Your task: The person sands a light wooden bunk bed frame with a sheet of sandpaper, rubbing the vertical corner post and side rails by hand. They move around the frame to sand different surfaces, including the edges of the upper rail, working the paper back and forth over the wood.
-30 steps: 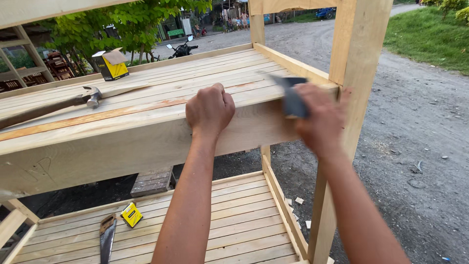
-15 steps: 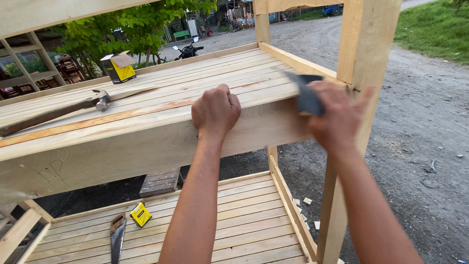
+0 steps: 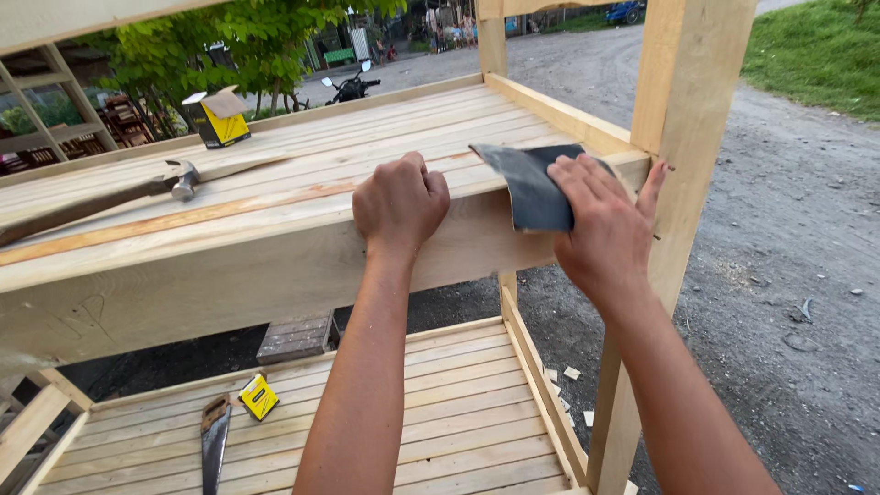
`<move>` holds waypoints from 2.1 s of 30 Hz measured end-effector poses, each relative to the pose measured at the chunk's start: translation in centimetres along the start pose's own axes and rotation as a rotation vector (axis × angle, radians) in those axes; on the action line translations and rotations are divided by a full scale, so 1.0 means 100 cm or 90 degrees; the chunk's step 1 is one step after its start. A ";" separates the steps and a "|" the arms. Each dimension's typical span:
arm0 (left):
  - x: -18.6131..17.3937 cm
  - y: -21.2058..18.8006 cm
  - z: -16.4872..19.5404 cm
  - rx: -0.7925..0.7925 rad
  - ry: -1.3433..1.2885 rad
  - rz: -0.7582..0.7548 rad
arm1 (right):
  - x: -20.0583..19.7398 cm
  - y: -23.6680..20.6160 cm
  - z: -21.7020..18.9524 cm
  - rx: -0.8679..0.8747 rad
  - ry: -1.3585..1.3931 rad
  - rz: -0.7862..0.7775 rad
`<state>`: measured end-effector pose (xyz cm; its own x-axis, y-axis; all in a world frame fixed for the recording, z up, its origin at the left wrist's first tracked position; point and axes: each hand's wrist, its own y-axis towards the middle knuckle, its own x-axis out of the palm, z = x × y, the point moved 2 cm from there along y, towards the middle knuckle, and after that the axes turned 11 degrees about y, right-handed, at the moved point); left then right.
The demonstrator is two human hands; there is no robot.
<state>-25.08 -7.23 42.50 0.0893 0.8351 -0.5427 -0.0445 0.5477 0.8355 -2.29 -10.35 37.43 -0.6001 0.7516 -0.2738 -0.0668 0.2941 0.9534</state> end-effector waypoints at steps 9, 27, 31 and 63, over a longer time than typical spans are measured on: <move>-0.002 0.000 0.001 -0.013 0.003 -0.014 | -0.007 0.008 -0.012 0.023 0.026 -0.018; -0.003 0.002 -0.002 0.046 -0.018 -0.138 | 0.018 0.015 -0.013 0.166 -0.059 -0.205; -0.022 -0.002 -0.011 0.128 -0.205 -0.179 | 0.020 0.022 -0.008 -0.008 0.092 -0.146; 0.035 -0.052 0.133 0.316 0.031 0.121 | 0.008 0.000 0.063 -0.128 0.256 0.180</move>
<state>-11.32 -7.87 37.39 0.0793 0.9251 -0.3713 0.4220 0.3063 0.8533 2.22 -6.05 36.41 -0.8721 0.4884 0.0293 0.0135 -0.0359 0.9993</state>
